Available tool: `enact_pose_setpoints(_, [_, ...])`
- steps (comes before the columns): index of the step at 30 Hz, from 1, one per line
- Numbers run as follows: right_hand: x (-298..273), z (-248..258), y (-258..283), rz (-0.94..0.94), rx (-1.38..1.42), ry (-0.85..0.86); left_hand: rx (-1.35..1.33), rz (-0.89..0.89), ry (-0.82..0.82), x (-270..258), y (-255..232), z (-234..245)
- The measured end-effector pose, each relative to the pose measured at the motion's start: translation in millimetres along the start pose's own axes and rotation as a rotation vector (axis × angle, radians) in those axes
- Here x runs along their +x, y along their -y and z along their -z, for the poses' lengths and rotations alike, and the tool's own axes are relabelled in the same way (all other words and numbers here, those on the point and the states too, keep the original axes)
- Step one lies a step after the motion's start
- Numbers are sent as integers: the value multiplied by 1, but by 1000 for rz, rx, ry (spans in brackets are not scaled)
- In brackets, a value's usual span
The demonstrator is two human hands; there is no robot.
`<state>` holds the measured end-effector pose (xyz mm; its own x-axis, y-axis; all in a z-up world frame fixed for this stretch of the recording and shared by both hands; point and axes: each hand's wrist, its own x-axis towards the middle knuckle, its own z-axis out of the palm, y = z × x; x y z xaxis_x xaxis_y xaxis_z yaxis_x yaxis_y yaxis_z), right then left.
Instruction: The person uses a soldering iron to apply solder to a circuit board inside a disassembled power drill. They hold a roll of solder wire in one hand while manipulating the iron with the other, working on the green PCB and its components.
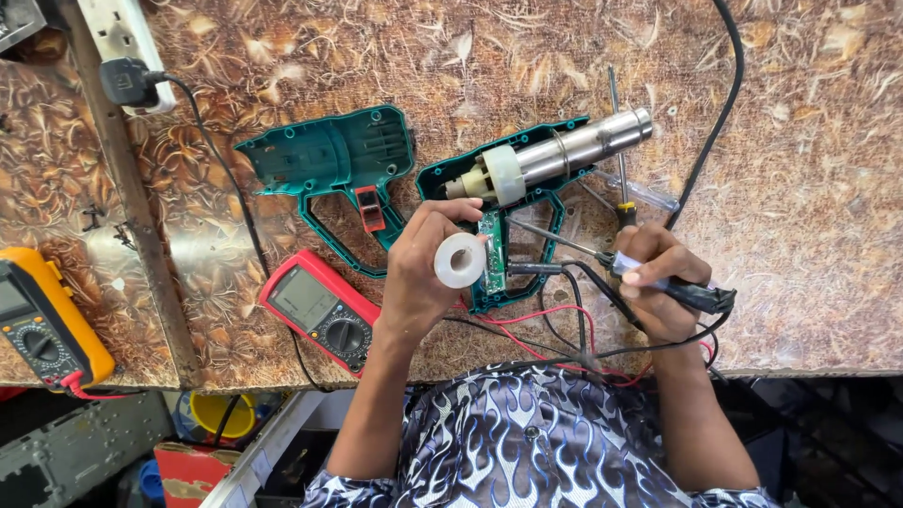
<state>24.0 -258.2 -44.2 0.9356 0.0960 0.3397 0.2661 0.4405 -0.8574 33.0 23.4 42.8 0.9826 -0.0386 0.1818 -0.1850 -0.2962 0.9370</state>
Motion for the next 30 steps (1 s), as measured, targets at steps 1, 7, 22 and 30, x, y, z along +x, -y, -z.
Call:
enact_pose_setpoints(1, [-1,1,-1,-1,-3,-9,-2,2,9,-1,2,0])
enact_pose_setpoints(7, [0,2,-2,1,19,27,51,25,29,2,5,-1])
enact_pose_setpoints(22, [3,1,4,-58,-9,98,57,13,53,4,8,-5])
enact_pose_setpoints(30, [3,3,6,-57,-25,132,30,15,48,4,8,-5])
